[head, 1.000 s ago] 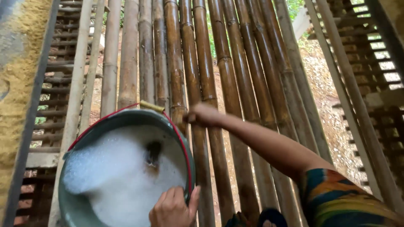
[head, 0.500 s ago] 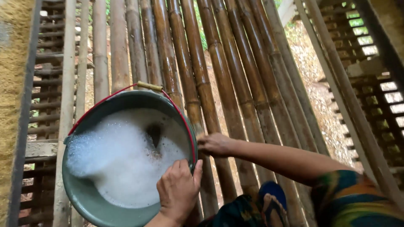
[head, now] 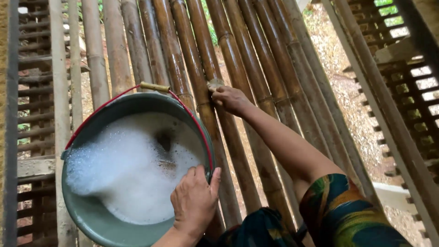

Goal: Scrubbing bamboo slats with a brush and soapy water to clean them.

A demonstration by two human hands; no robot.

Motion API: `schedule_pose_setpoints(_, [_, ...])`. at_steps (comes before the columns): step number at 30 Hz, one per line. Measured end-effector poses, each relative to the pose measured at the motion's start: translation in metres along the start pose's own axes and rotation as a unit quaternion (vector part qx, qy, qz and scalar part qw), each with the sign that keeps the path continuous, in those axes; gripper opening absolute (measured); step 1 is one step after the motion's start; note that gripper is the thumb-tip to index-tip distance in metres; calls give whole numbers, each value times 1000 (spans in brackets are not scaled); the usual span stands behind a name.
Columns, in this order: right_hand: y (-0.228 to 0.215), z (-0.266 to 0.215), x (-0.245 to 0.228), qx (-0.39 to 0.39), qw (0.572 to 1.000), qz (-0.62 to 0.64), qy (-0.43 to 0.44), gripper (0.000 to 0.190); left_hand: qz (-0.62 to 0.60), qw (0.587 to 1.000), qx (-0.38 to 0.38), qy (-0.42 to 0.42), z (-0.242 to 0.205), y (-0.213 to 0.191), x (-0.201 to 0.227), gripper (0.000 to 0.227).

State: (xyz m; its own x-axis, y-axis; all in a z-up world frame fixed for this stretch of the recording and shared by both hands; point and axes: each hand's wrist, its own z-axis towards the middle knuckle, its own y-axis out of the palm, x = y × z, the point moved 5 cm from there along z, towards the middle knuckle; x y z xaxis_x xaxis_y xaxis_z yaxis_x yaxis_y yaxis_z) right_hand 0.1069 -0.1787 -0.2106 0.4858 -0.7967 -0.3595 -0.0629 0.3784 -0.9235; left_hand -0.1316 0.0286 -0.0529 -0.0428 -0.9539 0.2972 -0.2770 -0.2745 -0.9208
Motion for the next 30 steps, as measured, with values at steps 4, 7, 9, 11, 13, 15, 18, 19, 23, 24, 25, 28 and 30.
schedule_pose_setpoints(4, [27,-45,-12,-29,996,-60,-52,31,18,999,31,19,0,-3,2,47])
schedule_pose_setpoints(7, [19,-109,-52,-89,986,-65,-122,39,32,997,64,42,-2,-1,3,46])
schedule_pose_setpoints(9, [9,-151,-81,-160,974,4,-158,30,62,995,61,50,-1,0,3,48])
schedule_pose_setpoints(11, [-14,-163,-93,-189,968,18,-167,29,74,993,73,59,2,-4,4,48])
schedule_pose_setpoints(13, [-22,-166,-88,-220,959,33,-175,29,83,991,82,65,3,-6,5,49])
schedule_pose_setpoints(15, [-21,-151,-59,-211,966,121,-84,31,89,992,69,63,1,-5,4,50])
schedule_pose_setpoints(18, [-59,-100,-14,-42,991,128,-3,25,76,994,63,53,2,-6,2,48])
schedule_pose_setpoints(19, [-60,-89,-3,-39,991,125,-2,25,76,993,66,57,4,-7,4,48])
schedule_pose_setpoints(23, [-57,-65,34,7,999,21,34,17,84,995,35,45,3,-6,3,48])
schedule_pose_setpoints(24, [-52,-65,46,-25,997,7,70,22,84,995,35,45,4,-6,2,48])
schedule_pose_setpoints(25, [-45,-72,45,-27,997,8,68,22,83,995,34,42,3,-3,1,48])
schedule_pose_setpoints(28, [-32,-98,33,-66,997,-31,41,17,73,993,75,61,3,-2,2,49])
schedule_pose_setpoints(30, [-23,-120,15,-170,984,-46,33,29,73,993,79,51,2,0,3,47])
